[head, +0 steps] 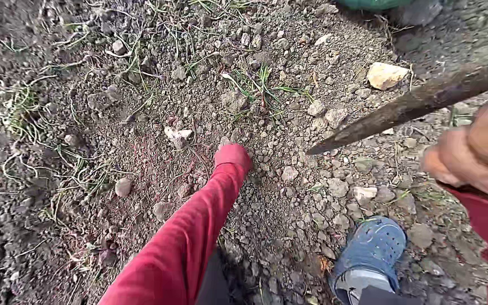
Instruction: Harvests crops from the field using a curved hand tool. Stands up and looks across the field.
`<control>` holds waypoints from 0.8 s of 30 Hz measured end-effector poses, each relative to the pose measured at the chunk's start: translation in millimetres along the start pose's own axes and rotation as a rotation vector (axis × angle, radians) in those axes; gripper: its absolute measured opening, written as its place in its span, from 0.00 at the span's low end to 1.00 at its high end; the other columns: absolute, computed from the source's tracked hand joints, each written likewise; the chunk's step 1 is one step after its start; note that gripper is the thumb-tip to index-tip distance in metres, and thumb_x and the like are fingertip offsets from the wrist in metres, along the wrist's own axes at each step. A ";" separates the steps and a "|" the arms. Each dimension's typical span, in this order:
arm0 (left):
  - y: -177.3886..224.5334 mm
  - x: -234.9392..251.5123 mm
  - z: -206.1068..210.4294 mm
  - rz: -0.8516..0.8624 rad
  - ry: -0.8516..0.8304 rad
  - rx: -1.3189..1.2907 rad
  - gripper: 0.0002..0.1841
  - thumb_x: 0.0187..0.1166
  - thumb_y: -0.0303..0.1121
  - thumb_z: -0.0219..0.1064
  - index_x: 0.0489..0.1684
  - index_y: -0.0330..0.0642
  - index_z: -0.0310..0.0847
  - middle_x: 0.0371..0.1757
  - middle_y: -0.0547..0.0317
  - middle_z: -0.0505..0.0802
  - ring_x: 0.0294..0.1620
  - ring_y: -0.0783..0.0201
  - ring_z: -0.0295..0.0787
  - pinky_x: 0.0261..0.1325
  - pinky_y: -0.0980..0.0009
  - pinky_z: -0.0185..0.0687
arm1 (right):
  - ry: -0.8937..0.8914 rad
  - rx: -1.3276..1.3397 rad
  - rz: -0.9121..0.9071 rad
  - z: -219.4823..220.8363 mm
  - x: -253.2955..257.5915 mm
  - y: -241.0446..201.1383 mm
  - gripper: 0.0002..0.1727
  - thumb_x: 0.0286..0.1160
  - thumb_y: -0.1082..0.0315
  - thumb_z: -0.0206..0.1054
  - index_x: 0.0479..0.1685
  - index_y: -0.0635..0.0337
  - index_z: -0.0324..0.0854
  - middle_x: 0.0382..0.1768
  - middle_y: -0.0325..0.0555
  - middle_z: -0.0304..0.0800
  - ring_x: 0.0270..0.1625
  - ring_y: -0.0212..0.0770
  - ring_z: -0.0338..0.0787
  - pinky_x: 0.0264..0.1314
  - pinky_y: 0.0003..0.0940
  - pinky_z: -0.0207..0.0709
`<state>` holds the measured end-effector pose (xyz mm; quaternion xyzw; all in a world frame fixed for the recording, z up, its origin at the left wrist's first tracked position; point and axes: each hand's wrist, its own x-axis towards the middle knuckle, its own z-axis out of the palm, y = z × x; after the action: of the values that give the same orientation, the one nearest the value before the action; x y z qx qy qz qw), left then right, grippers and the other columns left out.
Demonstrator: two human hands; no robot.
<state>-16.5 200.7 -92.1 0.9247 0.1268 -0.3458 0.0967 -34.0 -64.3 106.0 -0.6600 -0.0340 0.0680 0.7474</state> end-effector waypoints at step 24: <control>-60.7 -69.5 117.3 0.679 0.550 -0.011 0.15 0.76 0.33 0.71 0.58 0.60 0.93 0.66 0.57 0.91 0.74 0.48 0.81 0.78 0.41 0.70 | 0.470 -0.694 -0.057 62.7 -164.8 137.3 0.35 0.65 0.63 0.63 0.80 0.56 0.72 0.41 0.44 0.90 0.24 0.36 0.83 0.21 0.39 0.79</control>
<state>-157.6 215.4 -138.5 0.9711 -0.1615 -0.0345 0.1724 -213.5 -10.4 -15.7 -0.8689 0.0983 -0.1210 0.4698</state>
